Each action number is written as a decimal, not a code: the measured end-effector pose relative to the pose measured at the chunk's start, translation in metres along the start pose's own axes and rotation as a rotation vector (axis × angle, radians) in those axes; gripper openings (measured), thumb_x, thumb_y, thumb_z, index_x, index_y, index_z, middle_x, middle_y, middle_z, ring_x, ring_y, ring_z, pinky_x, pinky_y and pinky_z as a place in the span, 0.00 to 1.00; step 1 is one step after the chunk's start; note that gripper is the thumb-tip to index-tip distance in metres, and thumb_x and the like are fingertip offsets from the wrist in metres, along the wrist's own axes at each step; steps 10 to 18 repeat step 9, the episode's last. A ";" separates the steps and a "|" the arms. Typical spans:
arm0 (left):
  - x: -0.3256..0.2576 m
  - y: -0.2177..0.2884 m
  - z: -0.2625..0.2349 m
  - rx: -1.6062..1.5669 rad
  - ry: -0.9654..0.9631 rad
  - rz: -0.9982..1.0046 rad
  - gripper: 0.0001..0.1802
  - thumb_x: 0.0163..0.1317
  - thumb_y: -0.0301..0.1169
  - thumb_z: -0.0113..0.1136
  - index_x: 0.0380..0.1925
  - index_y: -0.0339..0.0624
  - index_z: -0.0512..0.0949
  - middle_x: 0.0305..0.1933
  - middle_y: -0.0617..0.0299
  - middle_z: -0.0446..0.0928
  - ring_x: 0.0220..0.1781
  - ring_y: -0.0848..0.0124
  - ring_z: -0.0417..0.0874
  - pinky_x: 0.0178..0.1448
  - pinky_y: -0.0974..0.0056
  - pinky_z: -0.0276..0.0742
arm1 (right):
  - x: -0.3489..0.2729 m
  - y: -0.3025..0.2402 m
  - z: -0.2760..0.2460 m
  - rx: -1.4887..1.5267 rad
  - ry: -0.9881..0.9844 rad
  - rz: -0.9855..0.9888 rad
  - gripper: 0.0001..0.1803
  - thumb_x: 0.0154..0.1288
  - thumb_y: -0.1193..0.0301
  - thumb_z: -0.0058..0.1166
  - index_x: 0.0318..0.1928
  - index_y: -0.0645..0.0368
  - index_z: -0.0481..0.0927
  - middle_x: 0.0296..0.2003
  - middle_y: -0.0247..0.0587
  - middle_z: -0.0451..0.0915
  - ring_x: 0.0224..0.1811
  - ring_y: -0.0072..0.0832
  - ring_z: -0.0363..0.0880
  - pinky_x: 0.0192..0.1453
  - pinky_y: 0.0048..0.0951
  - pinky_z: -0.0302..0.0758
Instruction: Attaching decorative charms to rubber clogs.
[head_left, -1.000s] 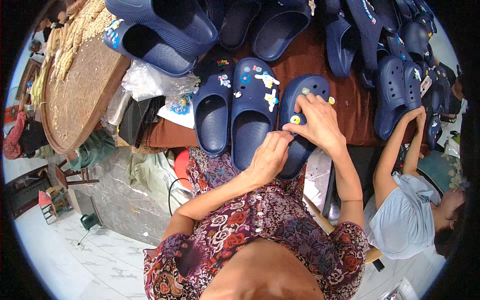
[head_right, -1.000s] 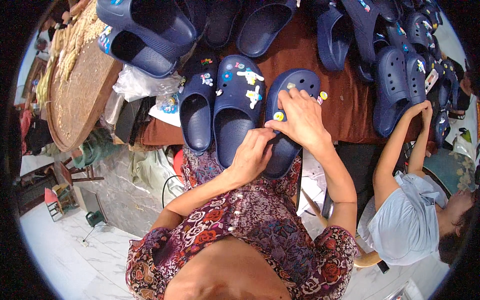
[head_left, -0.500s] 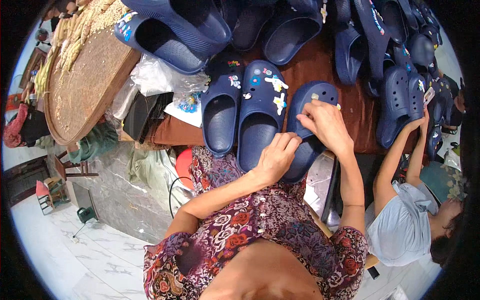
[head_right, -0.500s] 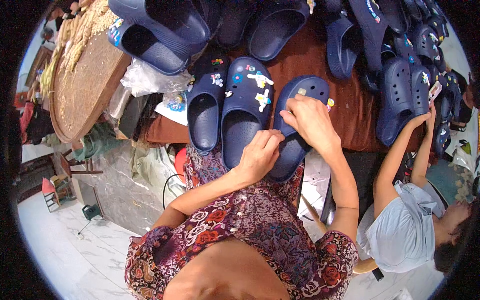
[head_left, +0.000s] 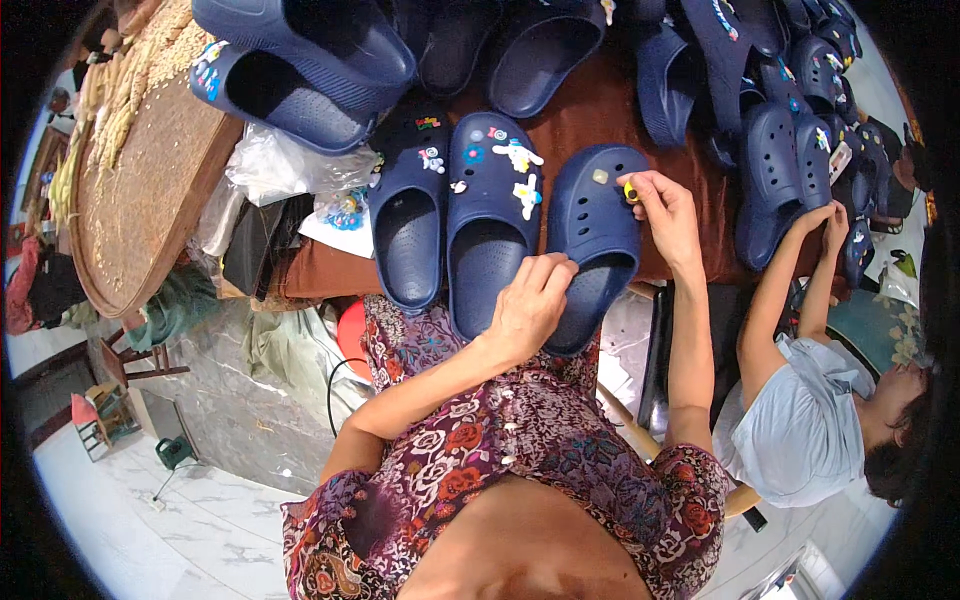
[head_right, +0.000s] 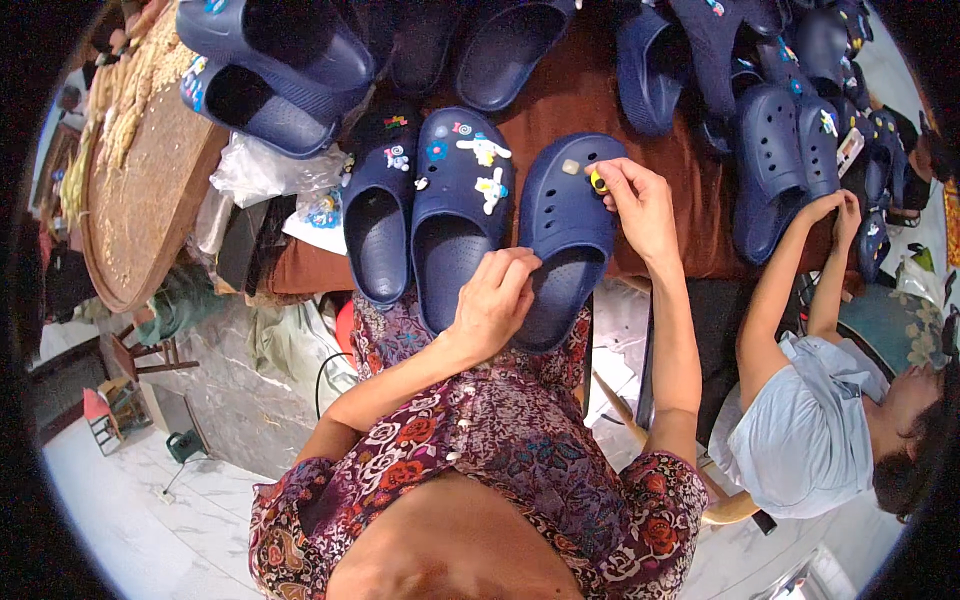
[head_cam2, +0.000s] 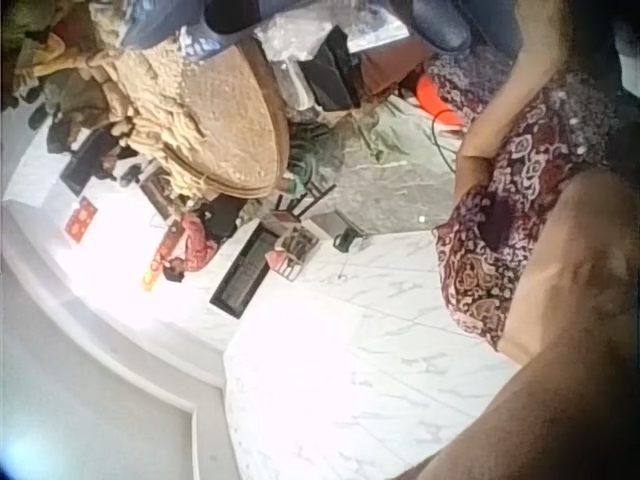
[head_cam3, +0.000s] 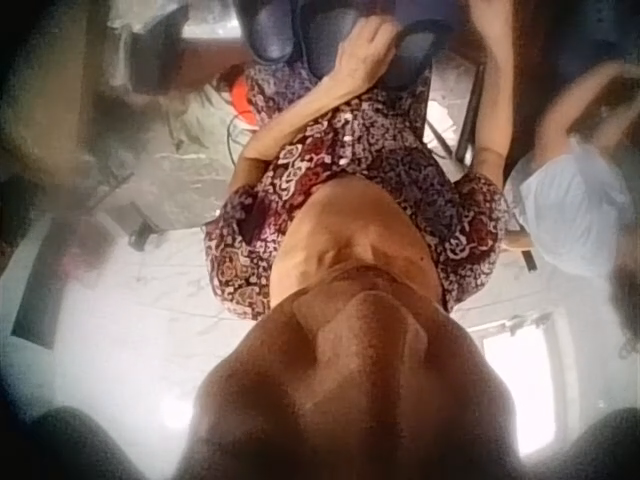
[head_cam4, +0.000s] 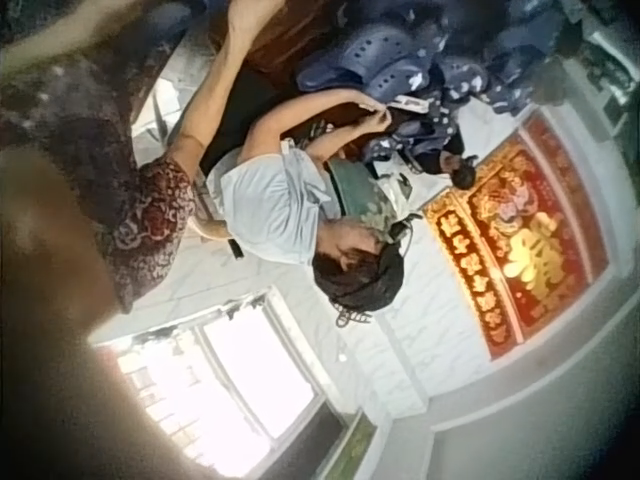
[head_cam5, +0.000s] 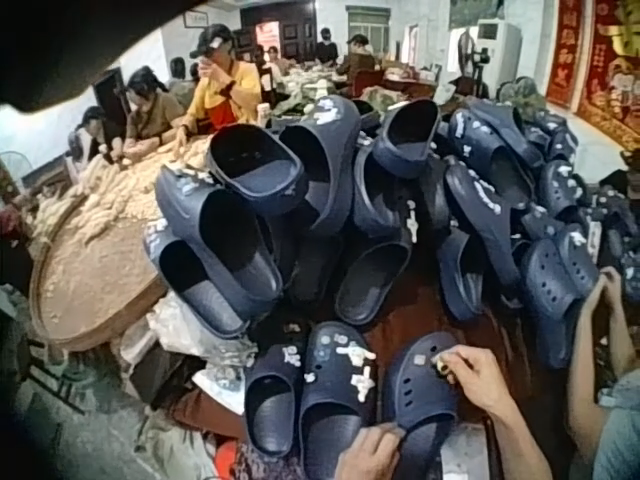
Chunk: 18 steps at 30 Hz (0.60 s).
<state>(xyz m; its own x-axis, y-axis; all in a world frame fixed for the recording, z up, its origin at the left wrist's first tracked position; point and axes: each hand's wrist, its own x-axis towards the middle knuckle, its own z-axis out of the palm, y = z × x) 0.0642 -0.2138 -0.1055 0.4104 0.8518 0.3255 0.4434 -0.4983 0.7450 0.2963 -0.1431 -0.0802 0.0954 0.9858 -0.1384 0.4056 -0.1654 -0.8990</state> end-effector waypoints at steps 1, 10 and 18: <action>0.000 0.000 0.000 0.004 0.003 -0.009 0.20 0.50 0.17 0.62 0.45 0.38 0.75 0.48 0.55 0.77 0.49 0.55 0.80 0.49 0.57 0.80 | -0.001 0.002 -0.001 0.039 -0.001 -0.003 0.14 0.75 0.63 0.52 0.44 0.60 0.86 0.30 0.29 0.81 0.31 0.13 0.74 0.37 0.19 0.73; -0.002 -0.003 0.003 0.033 -0.025 0.000 0.23 0.50 0.18 0.60 0.49 0.40 0.76 0.50 0.57 0.75 0.52 0.58 0.78 0.52 0.60 0.82 | -0.004 0.040 -0.012 0.018 0.234 -0.043 0.12 0.73 0.67 0.55 0.50 0.59 0.85 0.42 0.38 0.85 0.40 0.20 0.81 0.47 0.23 0.77; -0.002 -0.003 0.003 0.033 -0.025 0.000 0.23 0.50 0.18 0.60 0.49 0.40 0.76 0.50 0.57 0.75 0.52 0.58 0.78 0.52 0.60 0.82 | -0.004 0.040 -0.012 0.018 0.234 -0.043 0.12 0.73 0.67 0.55 0.50 0.59 0.85 0.42 0.38 0.85 0.40 0.20 0.81 0.47 0.23 0.77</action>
